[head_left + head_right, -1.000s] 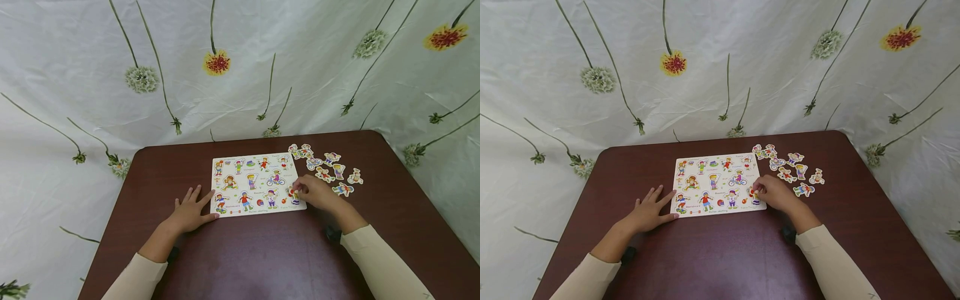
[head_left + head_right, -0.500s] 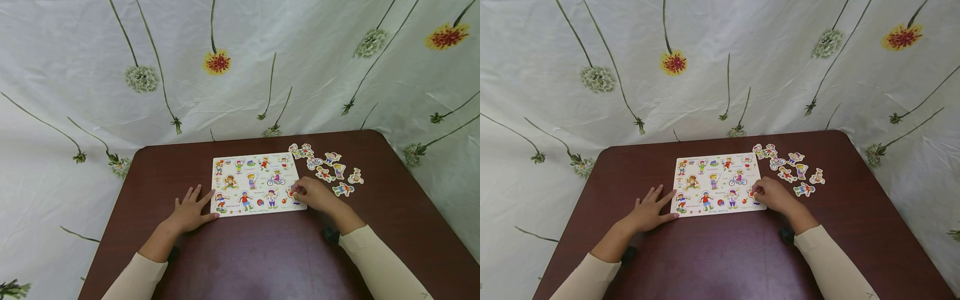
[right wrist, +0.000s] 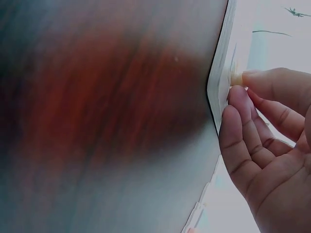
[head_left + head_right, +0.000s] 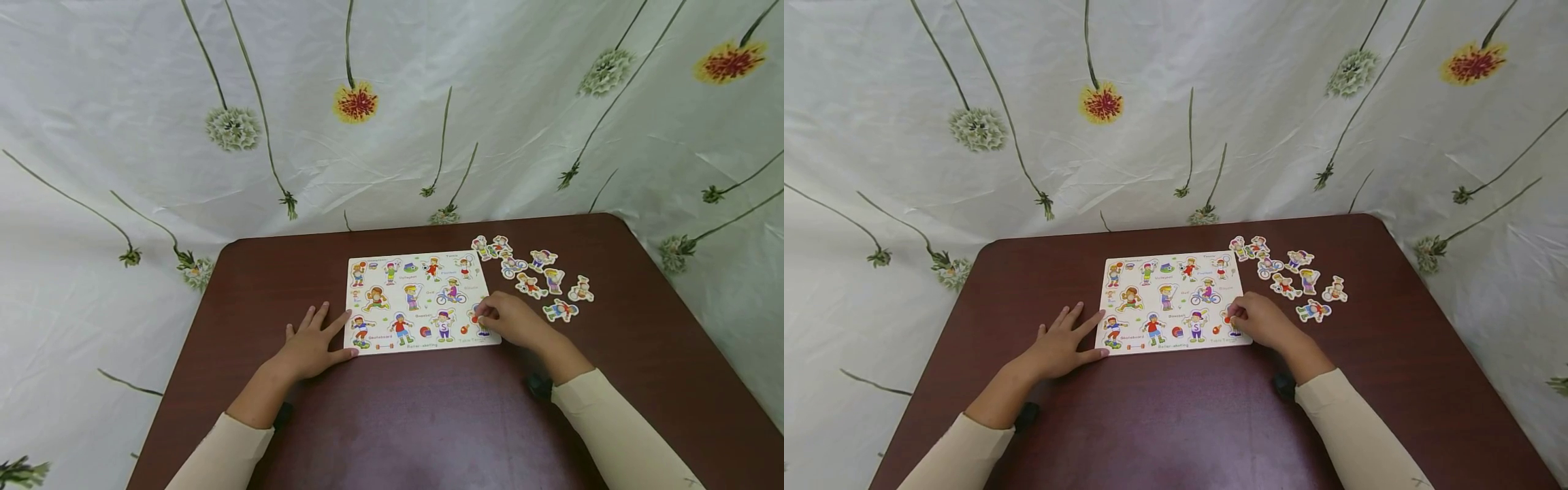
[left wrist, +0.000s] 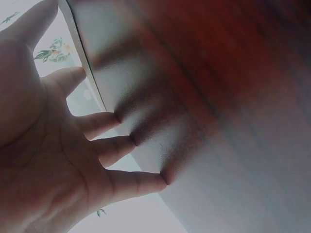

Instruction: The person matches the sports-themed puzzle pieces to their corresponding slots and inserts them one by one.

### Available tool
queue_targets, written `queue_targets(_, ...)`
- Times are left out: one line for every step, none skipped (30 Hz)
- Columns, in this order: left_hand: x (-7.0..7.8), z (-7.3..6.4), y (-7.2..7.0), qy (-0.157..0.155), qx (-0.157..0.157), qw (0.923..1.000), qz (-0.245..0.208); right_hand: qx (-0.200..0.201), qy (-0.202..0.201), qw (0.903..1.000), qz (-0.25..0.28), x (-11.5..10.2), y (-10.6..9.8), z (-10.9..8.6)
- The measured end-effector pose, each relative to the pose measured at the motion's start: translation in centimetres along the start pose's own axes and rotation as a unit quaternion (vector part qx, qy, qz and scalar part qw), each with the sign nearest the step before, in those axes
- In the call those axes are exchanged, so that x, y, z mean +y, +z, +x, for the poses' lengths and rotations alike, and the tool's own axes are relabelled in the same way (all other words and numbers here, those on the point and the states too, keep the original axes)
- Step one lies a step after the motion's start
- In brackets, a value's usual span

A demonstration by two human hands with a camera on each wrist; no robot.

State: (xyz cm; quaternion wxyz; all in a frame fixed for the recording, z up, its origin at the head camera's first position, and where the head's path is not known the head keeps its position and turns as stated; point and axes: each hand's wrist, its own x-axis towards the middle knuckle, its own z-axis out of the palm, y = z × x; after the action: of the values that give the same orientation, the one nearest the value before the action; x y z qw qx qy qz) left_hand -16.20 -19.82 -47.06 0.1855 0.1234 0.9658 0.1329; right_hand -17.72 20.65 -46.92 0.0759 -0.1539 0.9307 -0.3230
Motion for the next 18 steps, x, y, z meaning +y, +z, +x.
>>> queue_targets(0.00, 0.01, -0.01, 0.000, 0.000, 1.0000, 0.000, 0.000, 0.001, 1.0000, 0.001, 0.03, 0.02, -0.01)
queue_targets(-0.01, 0.02, -0.01, 0.000, 0.000, 1.0000, 0.000, 0.000, 0.003, 1.0000, 0.003, 0.04, 0.05, -0.03)
queue_targets(-0.02, 0.03, -0.01, 0.000, 0.000, 1.0000, 0.000, 0.000, 0.004, 1.0000, 0.002, 0.06, 0.07, -0.03)
queue_targets(-0.02, 0.04, -0.01, -0.001, 0.000, 1.0000, 0.001, 0.000, 0.005, 1.0000, 0.003, 0.08, 0.09, -0.04)
queue_targets(-0.01, 0.05, -0.01, 0.000, 0.000, 1.0000, 0.001, 0.001, 0.006, 1.0000, 0.002, 0.11, 0.11, -0.05)
queue_targets(0.01, 0.05, 0.00, 0.000, 0.000, 1.0000, 0.001, 0.001, 0.007, 1.0000, 0.002, 0.13, 0.14, -0.06)
queue_targets(0.03, 0.04, 0.00, 0.000, 0.001, 1.0000, 0.001, 0.002, 0.008, 1.0000, 0.001, 0.15, 0.15, -0.07)
queue_targets(0.03, 0.04, 0.00, 0.000, 0.001, 1.0000, 0.001, 0.004, 0.007, 1.0000, -0.001, 0.17, 0.18, -0.06)
queue_targets(0.04, 0.03, -0.01, 0.000, 0.001, 1.0000, 0.001, 0.005, 0.006, 1.0000, -0.002, 0.21, 0.20, -0.06)
queue_targets(0.07, 0.01, -0.02, -0.001, 0.000, 1.0000, 0.002, 0.007, 0.005, 1.0000, -0.002, 0.22, 0.21, -0.06)
queue_targets(0.07, 0.00, -0.01, -0.002, 0.000, 1.0000, 0.001, 0.008, 0.003, 1.0000, -0.002, 0.24, 0.23, -0.05)
queue_targets(0.08, 0.00, -0.02, -0.002, -0.001, 1.0000, 0.001, 0.010, 0.002, 0.9999, -0.003, 0.26, 0.26, -0.05)
queue_targets(0.09, -0.02, -0.03, -0.001, 0.000, 1.0000, 0.002, 0.010, 0.002, 0.9999, -0.003, 0.27, 0.26, -0.05)
queue_targets(0.10, -0.03, -0.03, -0.002, 0.000, 1.0000, 0.002, 0.011, 0.001, 0.9999, -0.003, 0.28, 0.28, -0.06)
queue_targets(0.11, -0.03, -0.02, -0.002, -0.001, 1.0000, 0.002, 0.011, 0.002, 0.9999, -0.002, 0.29, 0.28, -0.07)
queue_targets(0.13, -0.04, -0.03, -0.002, -0.001, 1.0000, 0.003, 0.011, 0.003, 0.9999, -0.001, 0.29, 0.29, -0.09)
queue_targets(0.12, -0.04, -0.02, -0.001, -0.001, 1.0000, 0.003, 0.011, 0.003, 0.9999, -0.001, 0.31, 0.30, -0.10)
queue_targets(0.12, -0.03, -0.03, -0.001, 0.000, 1.0000, 0.004, 0.011, 0.005, 0.9999, 0.002, 0.34, 0.32, -0.12)
